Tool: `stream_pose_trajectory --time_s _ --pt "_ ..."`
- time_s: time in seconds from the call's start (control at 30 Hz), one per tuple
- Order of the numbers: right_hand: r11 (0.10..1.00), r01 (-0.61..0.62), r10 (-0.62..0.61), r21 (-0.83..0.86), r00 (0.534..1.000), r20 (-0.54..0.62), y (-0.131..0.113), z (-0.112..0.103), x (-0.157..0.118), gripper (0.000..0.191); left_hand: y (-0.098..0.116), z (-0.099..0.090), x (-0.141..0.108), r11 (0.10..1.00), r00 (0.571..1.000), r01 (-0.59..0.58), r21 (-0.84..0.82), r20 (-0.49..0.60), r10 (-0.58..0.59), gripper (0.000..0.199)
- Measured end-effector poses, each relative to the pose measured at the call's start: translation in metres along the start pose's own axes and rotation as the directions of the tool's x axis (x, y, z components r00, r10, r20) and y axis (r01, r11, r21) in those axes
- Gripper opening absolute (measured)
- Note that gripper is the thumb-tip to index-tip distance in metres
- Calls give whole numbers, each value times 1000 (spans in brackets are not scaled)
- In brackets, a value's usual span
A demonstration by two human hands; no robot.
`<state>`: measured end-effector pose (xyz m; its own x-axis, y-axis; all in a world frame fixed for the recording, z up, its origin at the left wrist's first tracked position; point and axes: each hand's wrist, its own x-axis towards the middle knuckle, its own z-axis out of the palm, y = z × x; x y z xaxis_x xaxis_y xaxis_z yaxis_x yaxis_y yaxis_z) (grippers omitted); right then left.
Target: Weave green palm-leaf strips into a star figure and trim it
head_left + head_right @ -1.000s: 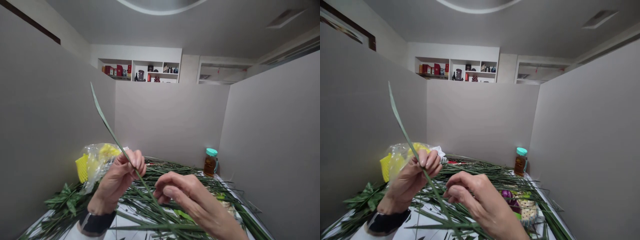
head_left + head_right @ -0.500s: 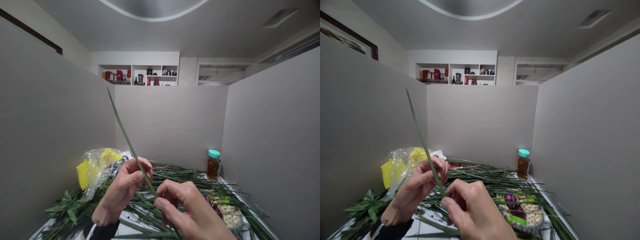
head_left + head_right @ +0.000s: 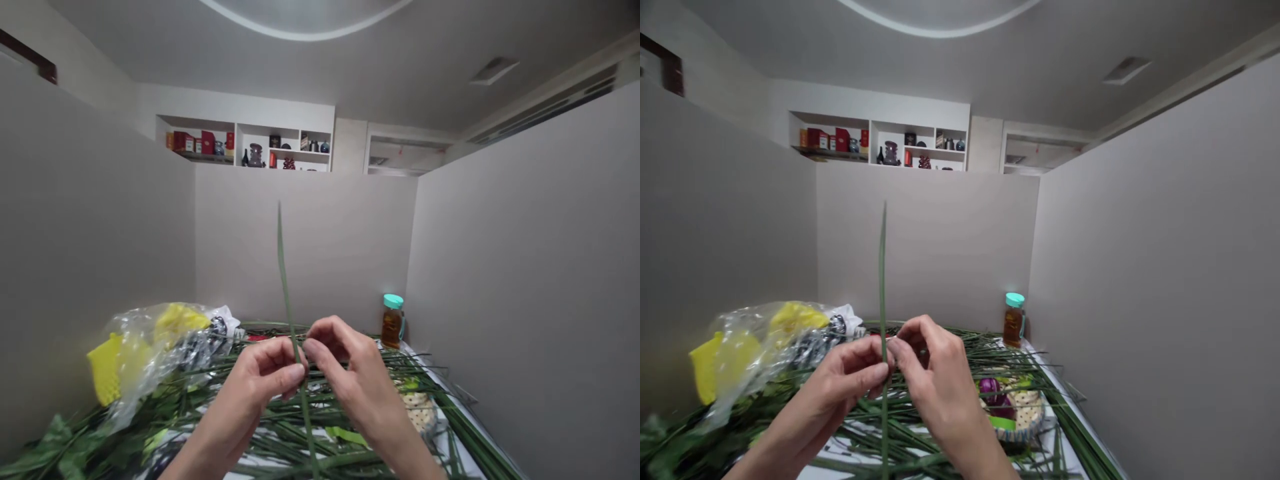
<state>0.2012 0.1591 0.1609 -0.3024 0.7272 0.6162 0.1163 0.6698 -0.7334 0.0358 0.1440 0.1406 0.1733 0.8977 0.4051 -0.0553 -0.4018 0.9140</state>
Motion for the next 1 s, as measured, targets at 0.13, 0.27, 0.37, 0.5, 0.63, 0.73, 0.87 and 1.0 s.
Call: stream_pose_trajectory --time_s 0.13,0.27,0.37,0.5,0.63,0.73,0.87,1.0 --pt "999 -23 26 37 997 -76 6 1 6 19 -6 16 0 997 998 64 35 -1 -64 37" --pt "991 -33 47 128 993 -107 9 -1 11 24 -8 13 0 992 995 94 87 0 -95 40" --pt "978 -52 80 203 988 -133 12 -6 13 30 -8 6 1 985 993 103 140 34 -109 43" --pt "958 -82 118 275 986 -119 12 -5 13 32 -9 0 1 982 994 97 163 22 -102 40" --pt "948 -104 138 302 986 -91 8 2 12 31 -10 -1 0 985 996 83 153 -51 -76 43" --pt "936 -96 137 340 986 -99 7 2 12 30 -10 -4 -1 984 996 78 159 -47 -72 44" --pt "925 -40 125 377 971 -204 8 -12 12 31 -9 -9 -1 982 995 68 176 54 -79 44" --pt "929 32 105 370 933 -344 10 -30 11 28 -11 -13 -2 980 977 26 196 204 -67 43"
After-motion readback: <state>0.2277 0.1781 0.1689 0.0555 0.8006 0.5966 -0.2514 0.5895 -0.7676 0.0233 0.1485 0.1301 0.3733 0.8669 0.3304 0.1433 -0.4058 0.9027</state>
